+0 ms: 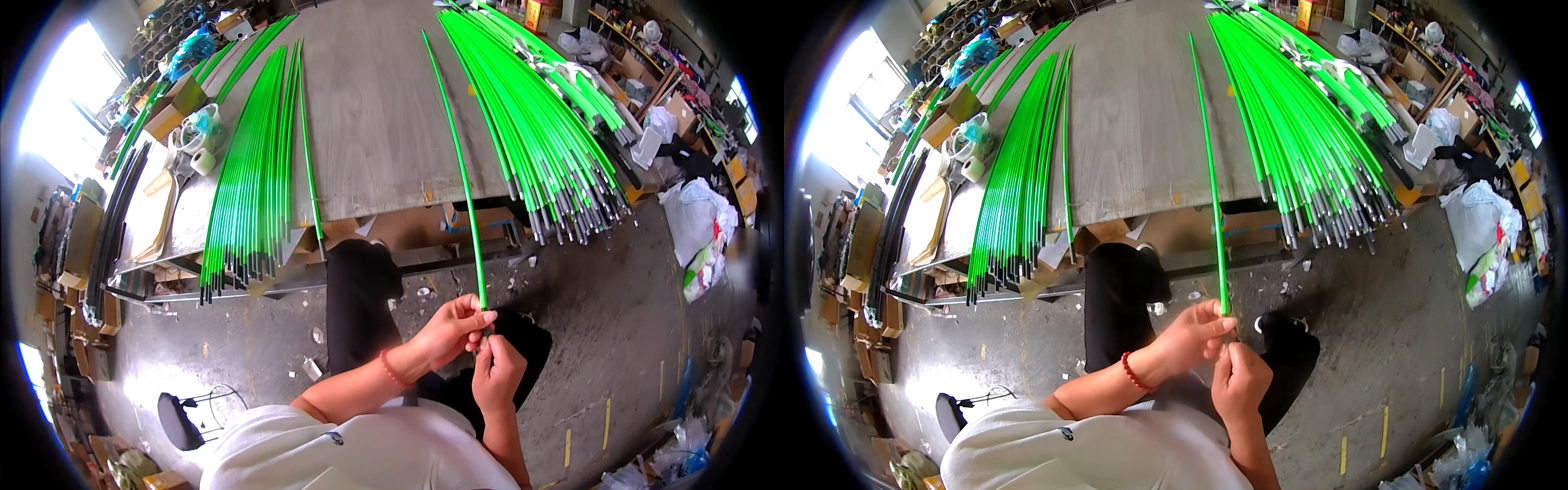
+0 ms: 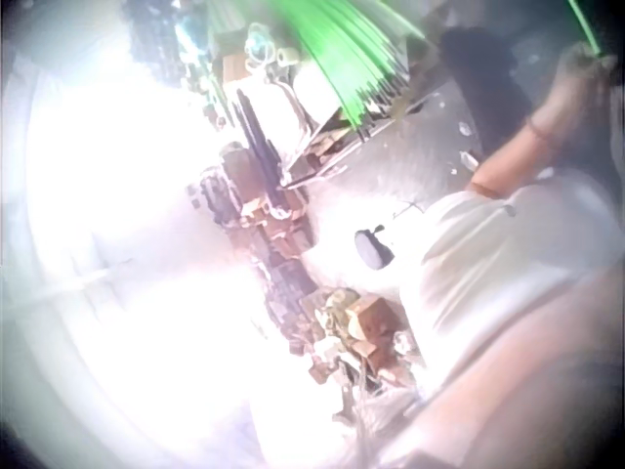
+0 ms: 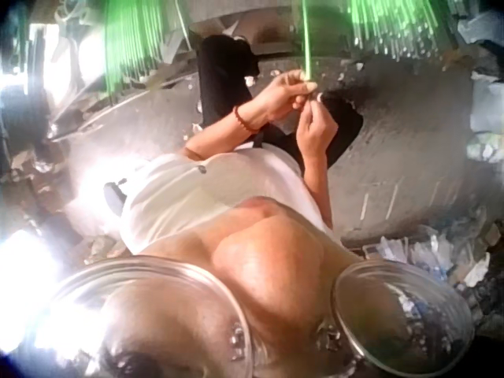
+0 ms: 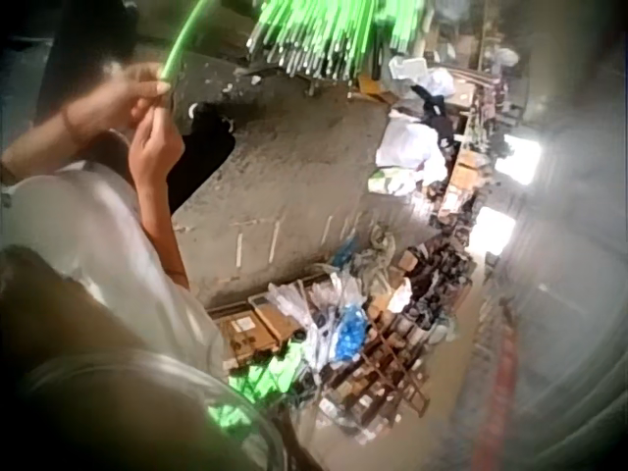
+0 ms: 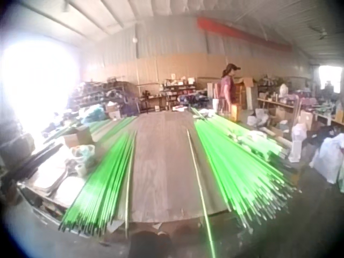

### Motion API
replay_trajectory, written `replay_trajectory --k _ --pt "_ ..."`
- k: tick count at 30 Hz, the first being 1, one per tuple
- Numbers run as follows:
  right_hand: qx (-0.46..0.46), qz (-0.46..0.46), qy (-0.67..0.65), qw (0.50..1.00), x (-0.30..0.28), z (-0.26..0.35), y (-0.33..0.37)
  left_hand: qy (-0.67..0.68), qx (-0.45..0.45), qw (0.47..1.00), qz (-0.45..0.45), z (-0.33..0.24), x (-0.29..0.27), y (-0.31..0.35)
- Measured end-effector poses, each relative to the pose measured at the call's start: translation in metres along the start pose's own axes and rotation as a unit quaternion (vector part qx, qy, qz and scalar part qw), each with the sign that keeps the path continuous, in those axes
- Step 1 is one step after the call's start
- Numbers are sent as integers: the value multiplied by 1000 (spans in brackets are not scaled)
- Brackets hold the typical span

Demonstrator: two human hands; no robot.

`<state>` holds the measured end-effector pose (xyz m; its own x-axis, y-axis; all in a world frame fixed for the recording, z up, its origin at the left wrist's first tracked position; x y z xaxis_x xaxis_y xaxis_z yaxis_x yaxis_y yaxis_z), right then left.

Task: The person uses a small blade to strip the green outer coating from the ends of long, thin green rods. They then insert a small metal connector into the stripped end of the rod and place the finished item on a table.

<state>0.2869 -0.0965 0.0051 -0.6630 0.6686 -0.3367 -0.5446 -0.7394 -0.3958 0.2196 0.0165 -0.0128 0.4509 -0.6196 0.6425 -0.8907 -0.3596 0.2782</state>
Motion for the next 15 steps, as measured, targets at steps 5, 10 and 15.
replay_trajectory --k 5,10,15 --pt "37 34 -42 998 0 -17 8 -152 61 982 -89 -10 11 13" --pt "141 19 -170 975 -8 -20 9 -414 216 884 24 -16 -4 21" --pt "207 -4 -275 939 -4 -11 8 -638 302 707 45 -27 -8 13"
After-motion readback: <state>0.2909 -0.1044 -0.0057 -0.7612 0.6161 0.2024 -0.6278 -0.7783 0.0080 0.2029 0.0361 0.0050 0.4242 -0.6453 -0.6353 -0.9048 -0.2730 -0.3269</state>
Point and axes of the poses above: each hand's wrist, its own y-axis away from the middle knuckle, its own x-axis out of the palm, z = x × y, the point moved 1 cm from there along -y, towards the middle knuckle, and after that the axes turned 14 degrees about -y, right-handed, at the moved point
